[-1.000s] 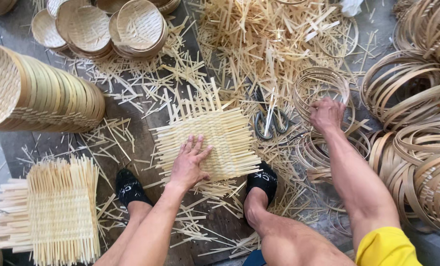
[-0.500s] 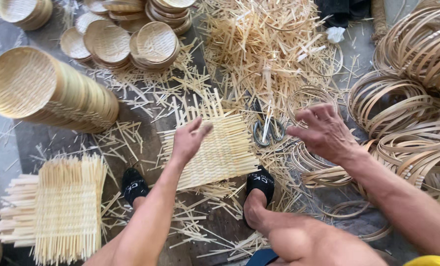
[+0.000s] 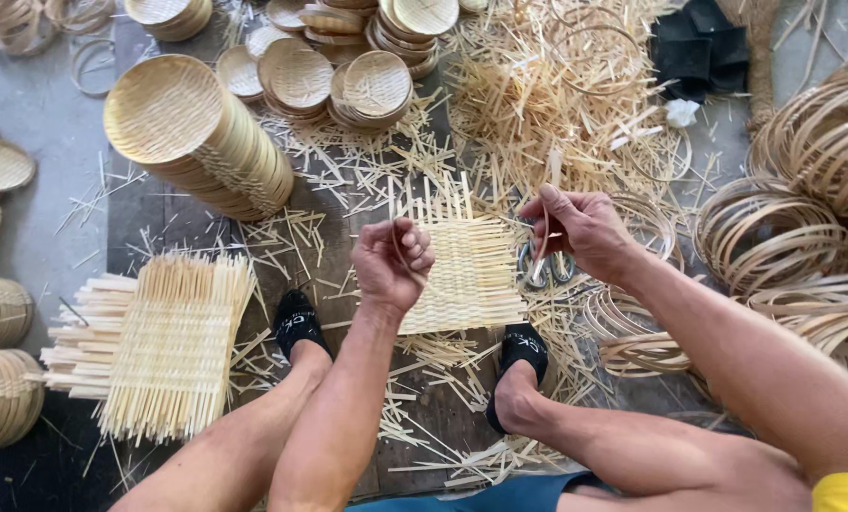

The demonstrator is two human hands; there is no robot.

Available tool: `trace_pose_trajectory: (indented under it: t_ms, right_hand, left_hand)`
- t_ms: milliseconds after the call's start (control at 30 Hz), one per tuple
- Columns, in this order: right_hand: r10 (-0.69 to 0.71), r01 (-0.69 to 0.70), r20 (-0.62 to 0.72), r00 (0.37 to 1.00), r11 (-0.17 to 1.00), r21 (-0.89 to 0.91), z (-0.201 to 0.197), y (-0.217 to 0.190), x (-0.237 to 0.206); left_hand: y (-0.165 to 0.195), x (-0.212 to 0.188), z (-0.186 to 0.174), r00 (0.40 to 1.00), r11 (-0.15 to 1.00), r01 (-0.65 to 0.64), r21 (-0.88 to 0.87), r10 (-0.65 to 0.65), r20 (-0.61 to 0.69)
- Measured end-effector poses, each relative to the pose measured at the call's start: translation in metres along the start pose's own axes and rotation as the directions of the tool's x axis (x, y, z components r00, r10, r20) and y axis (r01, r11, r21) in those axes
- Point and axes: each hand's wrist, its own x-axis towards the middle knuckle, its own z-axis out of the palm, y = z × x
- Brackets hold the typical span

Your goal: The person sits on the floor of a bamboo basket workshop and uses shears to trim excess bamboo strips from round woven basket bases. They rotate each woven piece, cut off protruding ends, and set finished pieces aside with stacks of completed baskets nearby.

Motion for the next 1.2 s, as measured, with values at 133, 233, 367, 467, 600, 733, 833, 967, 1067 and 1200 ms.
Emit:
trace_pose_trajectory:
  t_ms: [133, 233, 367, 467, 600, 733, 833, 967, 1067, 1200]
  right_hand:
    - [0.104, -0.127, 0.119, 0.987, 0.972, 0.197, 0.014, 0.001, 0.012]
    - [0.155, -0.183, 0.119, 0.981, 0.940, 0.289, 0.032, 0.009, 0.019]
    - [0.134, -0.124, -0.027, 0.991, 0.961, 0.247, 0.047, 0.023, 0.019]
    - [0.113, -0.104, -0.026, 0.993, 0.970, 0.218, 0.046, 0.029, 0.020]
    - [0.028, -0.026, 0.000, 1.000, 0.957, 0.290, 0.039, 0.036, 0.023]
    - [0.052, 0.015, -0.120, 0.991, 0.867, 0.498, 0.045, 0.052, 0.028]
    - [0.056, 0.083, -0.259, 0.964, 0.866, 0.494, 0.052, 0.066, 0.032]
    - [0.028, 0.135, -0.326, 0.945, 0.875, 0.465, 0.053, 0.071, 0.035]
    - [-0.056, 0.121, -0.143, 0.988, 0.860, 0.496, 0.046, 0.070, 0.032]
    - [-0.117, 0.121, -0.131, 0.984, 0.992, 0.028, 0.036, 0.078, 0.028]
  left_hand:
    - [0.029, -0.004, 0.006, 0.986, 0.877, 0.141, 0.459, -0.165, 0.013]
    - [0.027, 0.001, 0.009, 0.978, 0.805, 0.208, 0.556, -0.176, -0.111]
    - [0.019, 0.003, 0.002, 0.976, 0.851, 0.188, 0.490, -0.104, -0.193]
    - [0.023, 0.007, -0.004, 0.980, 0.862, 0.172, 0.476, -0.099, -0.174]
    - [0.027, 0.007, -0.009, 0.986, 0.903, 0.155, 0.401, -0.115, -0.122]
    - [0.018, 0.002, -0.022, 0.982, 0.943, 0.173, 0.285, -0.141, -0.129]
    - [0.003, 0.006, -0.035, 0.988, 0.989, 0.060, 0.137, -0.039, -0.149]
    - [-0.006, 0.010, -0.049, 0.993, 0.991, 0.052, 0.121, -0.039, -0.108]
    - [-0.002, 0.011, -0.050, 0.994, 0.991, 0.037, 0.132, -0.023, -0.104]
    - [0.008, 0.012, -0.056, 0.982, 0.971, 0.028, 0.237, 0.017, -0.188]
